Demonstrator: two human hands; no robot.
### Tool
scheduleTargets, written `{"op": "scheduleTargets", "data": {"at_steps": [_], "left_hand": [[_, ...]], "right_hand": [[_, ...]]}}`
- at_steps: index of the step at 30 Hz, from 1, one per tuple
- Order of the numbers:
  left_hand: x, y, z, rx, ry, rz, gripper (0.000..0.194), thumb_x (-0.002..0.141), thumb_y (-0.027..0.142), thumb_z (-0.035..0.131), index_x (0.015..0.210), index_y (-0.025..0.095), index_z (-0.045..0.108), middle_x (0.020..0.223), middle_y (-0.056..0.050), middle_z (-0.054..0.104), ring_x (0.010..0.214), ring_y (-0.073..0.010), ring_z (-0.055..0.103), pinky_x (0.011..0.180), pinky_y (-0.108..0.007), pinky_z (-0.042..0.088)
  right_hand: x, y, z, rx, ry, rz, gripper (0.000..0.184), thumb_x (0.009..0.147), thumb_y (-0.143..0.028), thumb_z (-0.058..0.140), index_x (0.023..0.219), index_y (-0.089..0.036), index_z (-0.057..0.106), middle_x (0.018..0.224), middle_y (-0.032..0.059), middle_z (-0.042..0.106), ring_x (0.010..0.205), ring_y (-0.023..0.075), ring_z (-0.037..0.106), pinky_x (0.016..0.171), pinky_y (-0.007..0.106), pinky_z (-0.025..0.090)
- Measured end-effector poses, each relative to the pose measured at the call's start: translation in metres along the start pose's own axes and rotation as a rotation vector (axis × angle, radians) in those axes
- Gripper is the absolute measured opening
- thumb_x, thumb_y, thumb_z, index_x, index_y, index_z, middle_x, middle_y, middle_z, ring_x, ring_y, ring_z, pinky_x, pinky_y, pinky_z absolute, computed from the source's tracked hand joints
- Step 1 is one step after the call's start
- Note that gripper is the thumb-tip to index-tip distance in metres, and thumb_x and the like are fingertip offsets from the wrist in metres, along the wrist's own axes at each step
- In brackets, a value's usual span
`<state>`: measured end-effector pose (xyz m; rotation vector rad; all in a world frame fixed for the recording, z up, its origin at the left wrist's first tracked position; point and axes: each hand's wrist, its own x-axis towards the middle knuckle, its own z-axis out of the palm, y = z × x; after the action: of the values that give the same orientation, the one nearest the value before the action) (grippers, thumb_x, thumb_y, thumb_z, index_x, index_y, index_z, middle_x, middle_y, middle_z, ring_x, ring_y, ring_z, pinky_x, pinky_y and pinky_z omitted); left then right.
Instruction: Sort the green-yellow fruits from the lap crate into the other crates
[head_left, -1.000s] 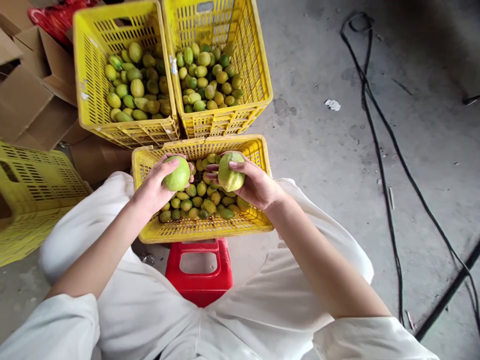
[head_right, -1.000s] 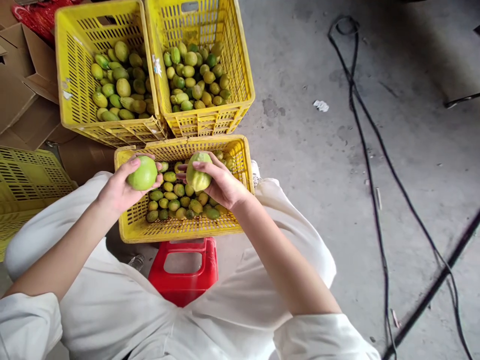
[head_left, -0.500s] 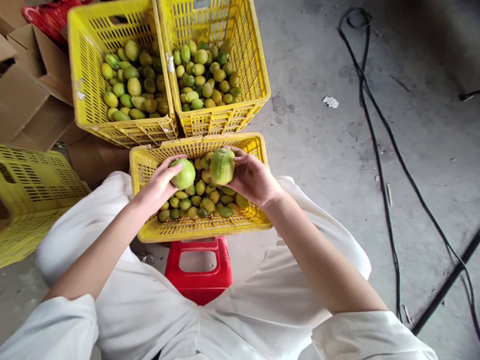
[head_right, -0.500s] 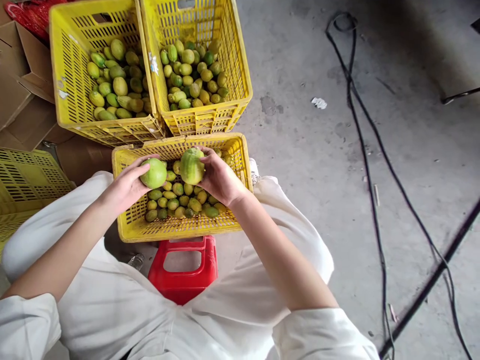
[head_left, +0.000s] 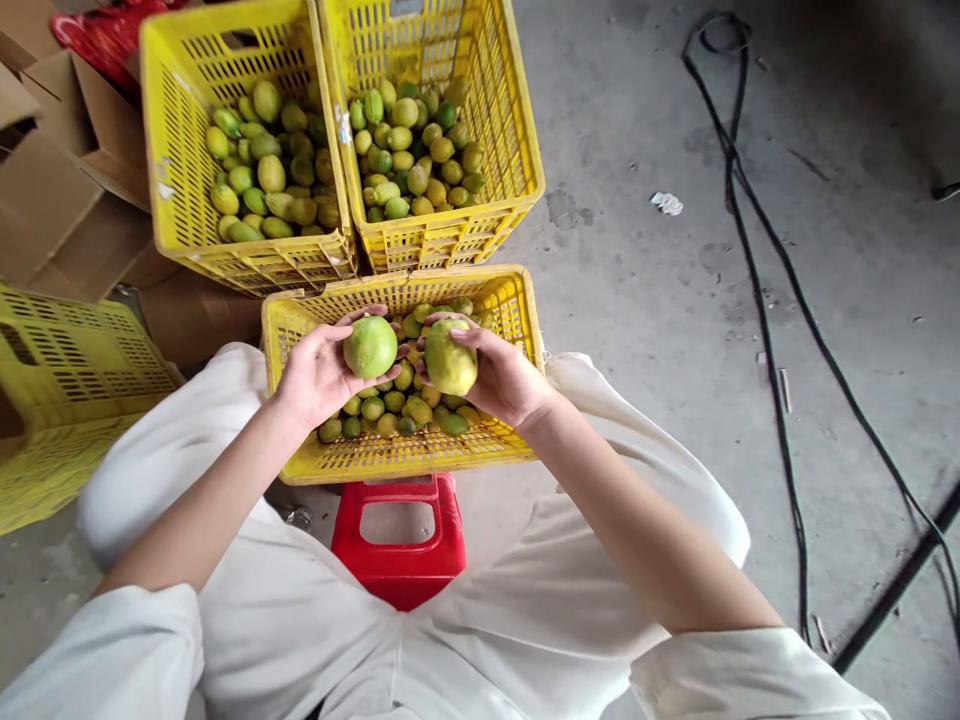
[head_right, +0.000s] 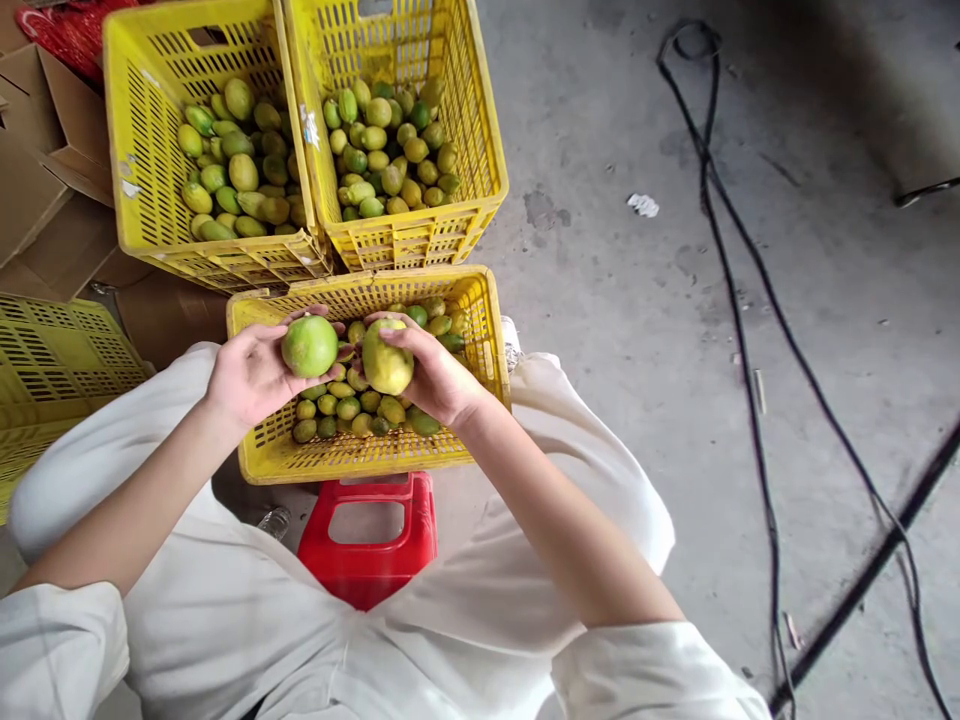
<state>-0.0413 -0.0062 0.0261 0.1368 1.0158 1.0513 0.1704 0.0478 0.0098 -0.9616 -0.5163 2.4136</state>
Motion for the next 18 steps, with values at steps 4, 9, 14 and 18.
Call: {"op": "scheduleTargets", "data": {"at_steps": [4,9,14,18], "left_hand": [[0.002,-0.001,-0.002,0.081,-0.010,0.074,0.032,0.083,0.033,0.074,0.112,0.021,0.066,0.104,-0.005,0.074,0.089,-0.0213,0.074,0.072,-0.033,0.065],[0.004,-0.006,-0.004,0.098,0.020,0.081,0.042,0.073,0.041,0.085,0.104,0.020,0.067,0.092,-0.004,0.069,0.081,-0.0188,0.072,0.061,-0.025,0.060],[0.006,-0.008,0.000,0.050,0.142,0.016,0.026,0.077,0.030,0.078,0.096,0.017,0.066,0.089,-0.006,0.072,0.079,-0.0184,0.072,0.064,-0.026,0.061],[0.005,-0.003,0.007,-0.044,0.220,-0.040,0.029,0.088,0.041,0.064,0.099,0.015,0.066,0.083,-0.007,0.073,0.070,-0.0180,0.071,0.059,-0.027,0.061]], "right_hand": [[0.000,-0.007,-0.004,0.059,-0.078,-0.006,0.038,0.073,-0.032,0.065,0.110,-0.022,0.063,0.111,0.0093,0.076,0.111,0.0327,0.072,0.091,0.050,0.064],[-0.002,-0.008,-0.006,0.025,-0.078,0.016,0.038,0.079,-0.045,0.076,0.106,-0.021,0.065,0.095,0.0072,0.075,0.083,0.0235,0.074,0.057,0.030,0.064],[-0.005,-0.003,-0.002,-0.003,-0.094,0.020,0.041,0.071,-0.039,0.085,0.101,-0.022,0.063,0.092,0.0045,0.074,0.070,0.0166,0.069,0.044,0.020,0.053],[-0.007,-0.004,-0.002,-0.003,-0.025,-0.005,0.037,0.079,-0.041,0.078,0.108,-0.024,0.062,0.101,0.0053,0.076,0.082,0.0209,0.073,0.057,0.027,0.060]]}}
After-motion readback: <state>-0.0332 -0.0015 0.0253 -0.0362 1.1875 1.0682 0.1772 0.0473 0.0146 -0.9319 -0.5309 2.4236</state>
